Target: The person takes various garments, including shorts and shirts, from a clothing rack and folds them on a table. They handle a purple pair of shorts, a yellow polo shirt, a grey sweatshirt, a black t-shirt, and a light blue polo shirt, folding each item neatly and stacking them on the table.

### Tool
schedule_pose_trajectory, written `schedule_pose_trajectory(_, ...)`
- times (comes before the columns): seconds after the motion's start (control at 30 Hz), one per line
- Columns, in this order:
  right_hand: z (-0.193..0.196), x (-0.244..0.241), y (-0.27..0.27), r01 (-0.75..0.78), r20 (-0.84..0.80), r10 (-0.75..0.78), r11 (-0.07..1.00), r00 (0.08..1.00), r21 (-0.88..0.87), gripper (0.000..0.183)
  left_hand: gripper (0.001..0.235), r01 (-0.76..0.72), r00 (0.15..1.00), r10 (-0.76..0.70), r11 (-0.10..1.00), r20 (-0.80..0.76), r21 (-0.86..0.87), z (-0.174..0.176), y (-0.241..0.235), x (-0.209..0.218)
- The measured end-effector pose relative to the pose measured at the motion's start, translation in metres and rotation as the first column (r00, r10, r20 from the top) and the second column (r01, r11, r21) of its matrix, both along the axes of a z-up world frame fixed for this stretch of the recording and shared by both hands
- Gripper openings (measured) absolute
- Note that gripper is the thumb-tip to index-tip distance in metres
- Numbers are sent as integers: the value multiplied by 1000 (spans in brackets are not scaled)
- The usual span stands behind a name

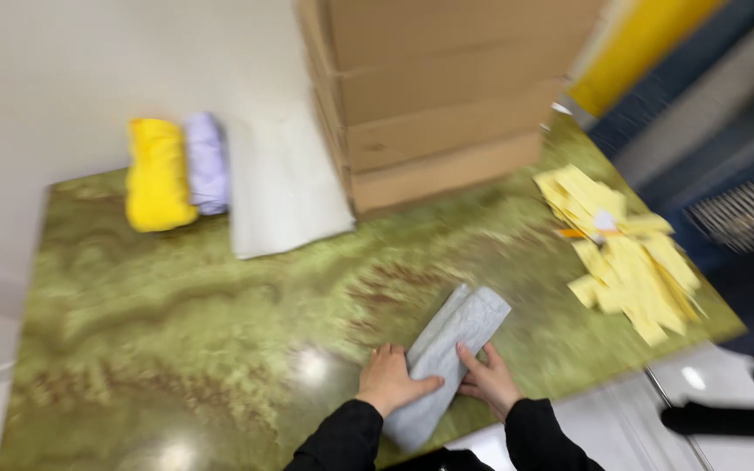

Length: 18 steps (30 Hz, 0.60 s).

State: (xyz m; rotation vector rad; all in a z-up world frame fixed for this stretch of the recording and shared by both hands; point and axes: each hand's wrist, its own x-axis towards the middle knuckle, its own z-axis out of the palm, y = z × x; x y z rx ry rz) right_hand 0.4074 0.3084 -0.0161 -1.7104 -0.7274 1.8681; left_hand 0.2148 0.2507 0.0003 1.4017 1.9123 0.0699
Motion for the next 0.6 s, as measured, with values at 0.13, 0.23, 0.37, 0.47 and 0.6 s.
schedule_pose_trajectory(0.13, -28, -71, 15, -269, 7, 269, 962, 963, 53, 66, 103, -142, 989, 141, 990, 52, 21, -18, -26, -55)
schedule_pose_trajectory(0.23, -20, -141, 8, -471, -38, 475, 878, 879, 88, 55, 67, -508, 834, 463, 856, 301, 91, -33, -66, -102)
schedule_pose_trajectory(0.37, 18, -228, 0, -662, -211, 671, 740, 711, 121, 55, 55, -879, 355, 659, 476, 663, -2, -49, -123, -186)
schedule_pose_trajectory(0.47, 33, -283, 12, -760, -200, 780, 624, 592, 183, 55, 50, -967, 129, 665, 250, 735, -57, -9, -141, -252)
schedule_pose_trajectory(0.6, 49, -363, 58, -771, -74, 834, 536, 547, 345, 40, 68, -971, 21, 757, 171, 653, -167, 105, -125, -349)
